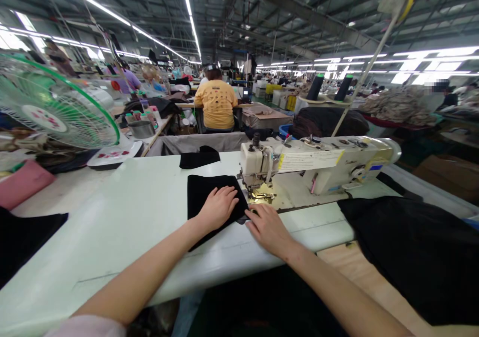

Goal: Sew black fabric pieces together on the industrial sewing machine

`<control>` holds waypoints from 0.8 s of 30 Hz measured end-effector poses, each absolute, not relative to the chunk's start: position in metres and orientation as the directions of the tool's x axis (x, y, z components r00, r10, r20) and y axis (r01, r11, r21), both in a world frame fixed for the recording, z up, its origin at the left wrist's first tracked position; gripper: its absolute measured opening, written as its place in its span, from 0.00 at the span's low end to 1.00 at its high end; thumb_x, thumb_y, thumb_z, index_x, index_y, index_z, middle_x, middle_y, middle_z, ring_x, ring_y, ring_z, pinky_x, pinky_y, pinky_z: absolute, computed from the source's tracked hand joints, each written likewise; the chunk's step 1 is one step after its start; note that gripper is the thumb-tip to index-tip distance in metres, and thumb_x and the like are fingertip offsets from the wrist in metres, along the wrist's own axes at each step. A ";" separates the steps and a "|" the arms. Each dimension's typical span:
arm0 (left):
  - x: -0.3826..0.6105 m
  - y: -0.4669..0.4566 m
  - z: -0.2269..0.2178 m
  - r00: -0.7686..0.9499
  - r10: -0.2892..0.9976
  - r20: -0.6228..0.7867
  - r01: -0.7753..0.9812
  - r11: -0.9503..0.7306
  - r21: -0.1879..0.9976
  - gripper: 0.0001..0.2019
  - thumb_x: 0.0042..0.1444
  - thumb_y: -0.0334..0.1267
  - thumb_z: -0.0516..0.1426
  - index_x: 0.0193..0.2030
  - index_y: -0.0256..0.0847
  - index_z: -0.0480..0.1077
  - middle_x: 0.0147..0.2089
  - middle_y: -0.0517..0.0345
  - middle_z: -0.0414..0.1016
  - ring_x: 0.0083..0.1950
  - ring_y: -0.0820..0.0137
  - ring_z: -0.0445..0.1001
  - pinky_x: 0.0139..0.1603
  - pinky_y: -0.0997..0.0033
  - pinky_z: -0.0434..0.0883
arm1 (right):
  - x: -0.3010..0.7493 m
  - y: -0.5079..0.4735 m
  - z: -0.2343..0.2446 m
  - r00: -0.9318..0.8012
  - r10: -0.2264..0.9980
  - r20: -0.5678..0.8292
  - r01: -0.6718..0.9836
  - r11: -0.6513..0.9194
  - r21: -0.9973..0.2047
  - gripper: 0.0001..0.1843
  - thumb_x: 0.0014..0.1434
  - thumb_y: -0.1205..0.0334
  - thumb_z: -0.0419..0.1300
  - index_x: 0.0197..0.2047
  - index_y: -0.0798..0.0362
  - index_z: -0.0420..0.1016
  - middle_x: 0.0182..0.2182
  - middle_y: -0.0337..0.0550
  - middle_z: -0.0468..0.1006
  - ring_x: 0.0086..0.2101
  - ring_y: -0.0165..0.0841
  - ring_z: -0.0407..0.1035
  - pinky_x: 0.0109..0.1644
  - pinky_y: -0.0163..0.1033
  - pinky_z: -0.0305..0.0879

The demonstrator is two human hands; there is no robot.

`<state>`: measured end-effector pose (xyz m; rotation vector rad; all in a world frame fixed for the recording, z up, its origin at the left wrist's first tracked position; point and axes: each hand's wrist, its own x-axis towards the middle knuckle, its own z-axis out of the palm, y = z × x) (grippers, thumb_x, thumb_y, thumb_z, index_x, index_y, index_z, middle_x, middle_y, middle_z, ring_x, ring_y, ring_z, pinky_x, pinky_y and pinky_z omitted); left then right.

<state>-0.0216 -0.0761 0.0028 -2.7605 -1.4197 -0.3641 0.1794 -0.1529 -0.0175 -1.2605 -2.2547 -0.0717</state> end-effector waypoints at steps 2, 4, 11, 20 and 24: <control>-0.019 -0.054 0.003 0.527 0.825 0.203 0.829 -0.552 0.090 0.21 0.69 0.40 0.44 0.64 0.42 0.65 0.68 0.45 0.67 0.69 0.54 0.63 0.65 0.41 0.62 | 0.175 -0.151 -0.021 -0.404 0.773 0.489 0.803 0.556 -0.216 0.14 0.65 0.66 0.57 0.53 0.56 0.74 0.49 0.53 0.77 0.50 0.44 0.69 0.56 0.54 0.66; -0.016 -0.032 0.002 0.510 0.838 0.192 0.841 -0.533 0.094 0.21 0.68 0.40 0.46 0.65 0.45 0.64 0.69 0.48 0.65 0.69 0.53 0.62 0.64 0.40 0.63 | 0.172 -0.151 -0.024 -0.400 0.770 0.498 0.799 0.559 -0.222 0.14 0.65 0.67 0.56 0.53 0.57 0.74 0.49 0.53 0.77 0.50 0.44 0.68 0.57 0.54 0.66; -0.004 -0.001 0.000 0.467 0.860 0.204 0.863 -0.494 0.106 0.18 0.67 0.43 0.47 0.60 0.48 0.68 0.64 0.50 0.71 0.63 0.55 0.67 0.61 0.45 0.65 | 0.171 -0.150 -0.025 -0.387 0.777 0.497 0.805 0.547 -0.229 0.13 0.65 0.66 0.57 0.51 0.56 0.74 0.48 0.52 0.77 0.49 0.43 0.69 0.57 0.53 0.65; -0.006 0.002 0.001 0.433 0.879 0.200 0.887 -0.455 0.083 0.20 0.67 0.44 0.48 0.63 0.47 0.65 0.67 0.49 0.66 0.65 0.54 0.64 0.63 0.42 0.61 | 0.172 -0.151 -0.025 -0.364 0.793 0.488 0.800 0.535 -0.272 0.12 0.65 0.66 0.58 0.51 0.56 0.73 0.49 0.51 0.77 0.50 0.42 0.69 0.58 0.50 0.64; -0.005 -0.019 0.011 0.443 0.874 0.199 0.886 -0.461 0.056 0.21 0.67 0.42 0.48 0.65 0.42 0.62 0.71 0.45 0.61 0.70 0.52 0.59 0.66 0.41 0.58 | 0.173 -0.151 -0.024 -0.337 0.800 0.497 0.793 0.525 -0.308 0.09 0.64 0.68 0.58 0.47 0.57 0.74 0.47 0.52 0.77 0.49 0.42 0.69 0.57 0.50 0.65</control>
